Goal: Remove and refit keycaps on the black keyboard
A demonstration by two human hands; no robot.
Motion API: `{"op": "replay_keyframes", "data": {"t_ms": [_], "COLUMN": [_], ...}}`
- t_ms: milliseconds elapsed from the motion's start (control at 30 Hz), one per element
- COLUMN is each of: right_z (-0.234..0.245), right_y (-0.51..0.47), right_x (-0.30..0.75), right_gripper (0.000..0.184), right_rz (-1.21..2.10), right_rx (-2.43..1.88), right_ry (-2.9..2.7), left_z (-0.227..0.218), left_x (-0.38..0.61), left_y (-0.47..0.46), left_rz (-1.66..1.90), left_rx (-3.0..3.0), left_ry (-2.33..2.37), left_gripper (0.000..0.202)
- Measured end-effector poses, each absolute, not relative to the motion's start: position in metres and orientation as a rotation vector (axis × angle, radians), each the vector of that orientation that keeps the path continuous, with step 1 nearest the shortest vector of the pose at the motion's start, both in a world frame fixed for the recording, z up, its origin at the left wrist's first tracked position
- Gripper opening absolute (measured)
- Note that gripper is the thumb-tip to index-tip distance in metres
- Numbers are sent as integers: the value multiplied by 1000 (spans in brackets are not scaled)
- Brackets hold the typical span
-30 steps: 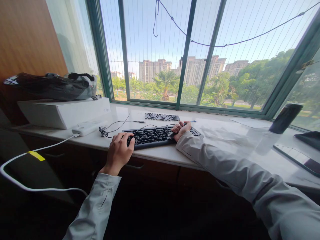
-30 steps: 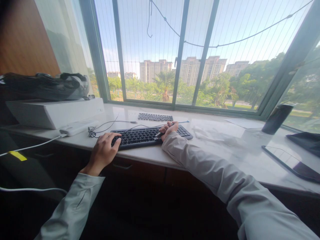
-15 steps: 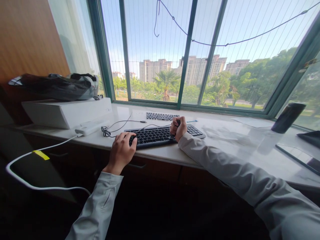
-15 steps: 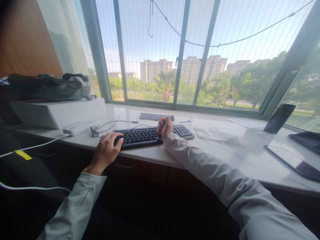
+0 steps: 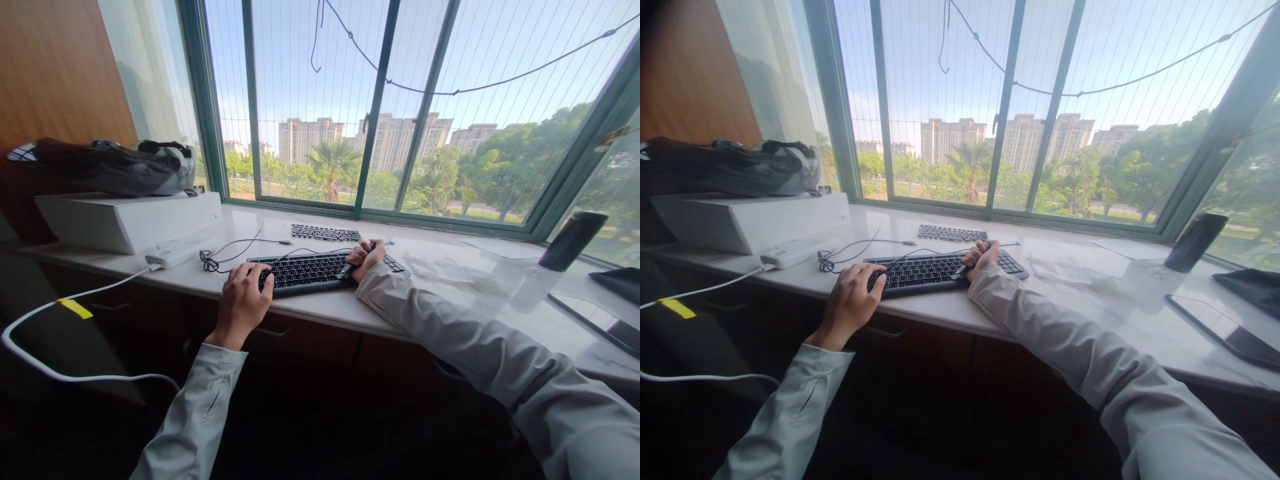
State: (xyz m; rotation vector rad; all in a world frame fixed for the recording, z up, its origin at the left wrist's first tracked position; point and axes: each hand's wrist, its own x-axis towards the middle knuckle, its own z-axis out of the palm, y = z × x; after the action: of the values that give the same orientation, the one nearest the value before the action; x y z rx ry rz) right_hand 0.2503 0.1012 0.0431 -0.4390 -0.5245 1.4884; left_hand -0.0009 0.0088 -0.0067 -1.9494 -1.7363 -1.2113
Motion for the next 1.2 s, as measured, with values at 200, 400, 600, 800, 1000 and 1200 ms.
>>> {"op": "replay_keyframes", "data": {"t_ms": [200, 400, 600, 800, 1000, 1200], "right_z": [42, 45, 40, 38, 39, 42], "right_y": [99, 90, 106, 110, 106, 102], "right_x": [241, 230, 243, 247, 246, 239], "right_gripper": [38, 39, 40, 34, 34, 32], "right_rz": [1355, 1354, 1392, 1427, 1370, 1371], "right_rx": [-454, -389, -407, -422, -433, -450], "right_ry": [-591, -839, -635, -496, -417, -355], "left_z": [-7, -9, -8, -6, -6, -7], "left_x": [-2, -3, -2, -1, -1, -2], "left_y": [9, 12, 10, 8, 8, 9], "left_rz": [-1200, -1199, -1214, -1214, -1223, -1218], "left_rx": [-1958, -1972, -1967, -1964, -1954, -1963], "left_ry": [-1739, -1739, -1731, -1741, -1733, -1733], "left_gripper": [29, 29, 29, 28, 28, 28]}}
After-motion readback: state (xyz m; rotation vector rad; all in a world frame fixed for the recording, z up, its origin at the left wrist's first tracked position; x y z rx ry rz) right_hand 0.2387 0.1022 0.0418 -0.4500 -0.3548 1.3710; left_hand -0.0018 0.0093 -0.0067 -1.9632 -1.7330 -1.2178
